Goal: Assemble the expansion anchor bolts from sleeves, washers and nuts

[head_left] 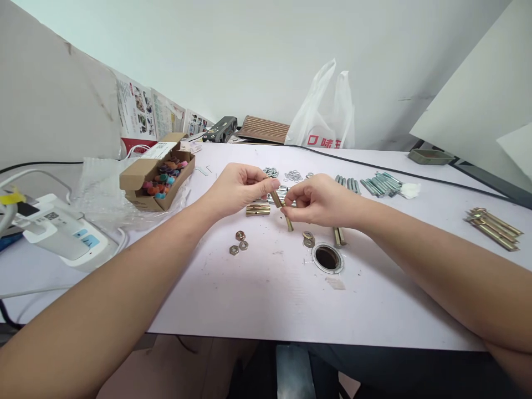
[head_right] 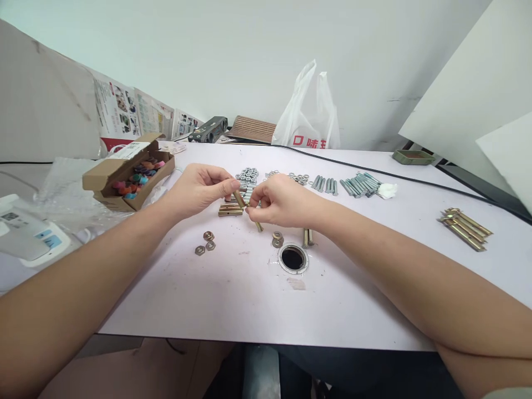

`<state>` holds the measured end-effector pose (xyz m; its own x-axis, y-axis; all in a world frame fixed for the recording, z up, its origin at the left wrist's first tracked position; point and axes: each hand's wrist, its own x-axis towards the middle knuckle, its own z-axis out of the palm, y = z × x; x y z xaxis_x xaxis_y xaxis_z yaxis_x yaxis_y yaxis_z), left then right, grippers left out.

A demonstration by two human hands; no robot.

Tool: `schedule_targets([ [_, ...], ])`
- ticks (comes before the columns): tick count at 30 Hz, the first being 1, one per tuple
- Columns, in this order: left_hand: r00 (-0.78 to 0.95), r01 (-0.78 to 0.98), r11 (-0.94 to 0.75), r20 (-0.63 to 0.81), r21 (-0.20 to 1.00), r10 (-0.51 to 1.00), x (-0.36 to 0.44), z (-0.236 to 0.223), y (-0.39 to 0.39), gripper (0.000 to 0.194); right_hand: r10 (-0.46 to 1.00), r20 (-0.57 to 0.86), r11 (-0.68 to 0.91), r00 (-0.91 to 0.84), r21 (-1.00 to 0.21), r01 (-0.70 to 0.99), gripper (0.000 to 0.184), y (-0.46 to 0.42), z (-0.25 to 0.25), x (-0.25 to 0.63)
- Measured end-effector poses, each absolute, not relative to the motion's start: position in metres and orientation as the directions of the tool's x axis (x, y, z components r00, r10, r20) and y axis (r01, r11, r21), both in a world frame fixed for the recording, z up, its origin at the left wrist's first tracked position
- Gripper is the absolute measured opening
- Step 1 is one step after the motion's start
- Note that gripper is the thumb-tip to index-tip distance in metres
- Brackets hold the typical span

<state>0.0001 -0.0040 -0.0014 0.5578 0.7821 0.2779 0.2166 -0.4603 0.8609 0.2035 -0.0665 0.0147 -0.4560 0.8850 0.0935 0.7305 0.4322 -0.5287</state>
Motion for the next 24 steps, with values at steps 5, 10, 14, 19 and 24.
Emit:
schedule_targets([
  [5, 0.517, 0.238, -0.546, 0.371, 0.803, 0.772, 0.000, 0.000, -0.003, 0.036, 0.898, 0.117, 0.406, -0.423, -0.592, 0.697, 0.020, -0.067, 0.013, 0.201],
  [10, 0.561, 0.282, -0.597, 0.376, 0.751, 0.738, 0.003, 0.000, -0.007, 0.034, 0.902, 0.101, 0.386, -0.419, -0.625, 0.679, 0.025, -0.066, 0.008, 0.199],
  [14, 0.593, 0.324, -0.689, 0.429, 0.648, 0.682, 0.002, 0.003, -0.011, 0.029, 0.893, 0.076, 0.388, -0.444, -0.633, 0.670, 0.025, -0.064, 0.007, 0.200],
  [19, 0.646, 0.342, -0.762, 0.452, 0.550, 0.615, 0.003, 0.004, -0.015, 0.021, 0.851, 0.002, 0.422, -0.525, -0.598, 0.681, 0.023, -0.064, 0.008, 0.203],
  [24, 0.581, 0.334, -0.769, 0.523, 0.545, 0.624, 0.004, 0.005, -0.020, 0.022, 0.883, 0.135, 0.424, -0.449, -0.642, 0.639, 0.024, -0.063, 0.001, 0.201],
])
